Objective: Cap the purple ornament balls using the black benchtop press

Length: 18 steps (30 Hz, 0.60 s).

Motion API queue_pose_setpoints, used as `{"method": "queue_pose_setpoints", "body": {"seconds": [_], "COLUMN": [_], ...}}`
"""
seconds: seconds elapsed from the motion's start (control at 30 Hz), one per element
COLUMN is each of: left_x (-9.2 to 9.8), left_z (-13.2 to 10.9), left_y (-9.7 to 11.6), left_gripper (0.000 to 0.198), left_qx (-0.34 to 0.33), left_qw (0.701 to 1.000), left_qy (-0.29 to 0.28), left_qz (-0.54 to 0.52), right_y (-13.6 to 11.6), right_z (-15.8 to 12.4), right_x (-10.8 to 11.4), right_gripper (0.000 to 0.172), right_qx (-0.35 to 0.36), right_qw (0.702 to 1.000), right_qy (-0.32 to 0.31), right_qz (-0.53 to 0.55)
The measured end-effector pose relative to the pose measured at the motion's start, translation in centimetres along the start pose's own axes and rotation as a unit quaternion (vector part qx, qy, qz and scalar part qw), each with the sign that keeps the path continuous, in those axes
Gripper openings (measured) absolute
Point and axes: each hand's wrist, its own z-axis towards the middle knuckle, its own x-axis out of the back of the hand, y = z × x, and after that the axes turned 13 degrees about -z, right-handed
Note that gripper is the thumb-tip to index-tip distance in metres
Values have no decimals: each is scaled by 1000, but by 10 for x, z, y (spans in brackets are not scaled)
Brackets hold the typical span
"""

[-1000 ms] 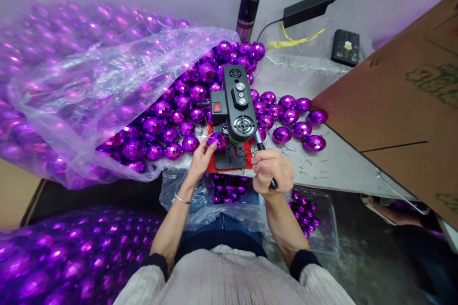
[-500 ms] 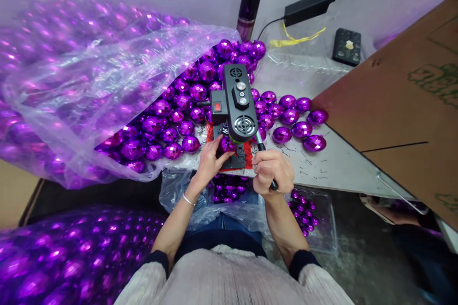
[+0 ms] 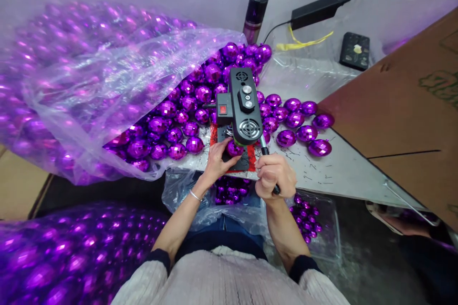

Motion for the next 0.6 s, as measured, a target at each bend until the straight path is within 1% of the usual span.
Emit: {"method": "queue_pose_setpoints", "body": {"seconds": [0.17,0.33,0.6], "left_x": [0,-2,0], "left_z": [-1,-1,-3], "left_y": [0,-1,1], "left_gripper": [58,60,59], "left_qx": [-8,-2,17], "left_qw": [1000,1000,1000], "left_qy": [5,4,-2], "left_qz": [-10,-10,-16], "right_y": [8,17,20], "right_z": [-15,-30,-41], "right_x": [-7,-18,-26], "right_gripper": [31,33,36], "right_qx": [10,40,19], "right_qw": [1000,997,995], "right_qy": [13,57,92], "right_qz": [8,21,40]}}
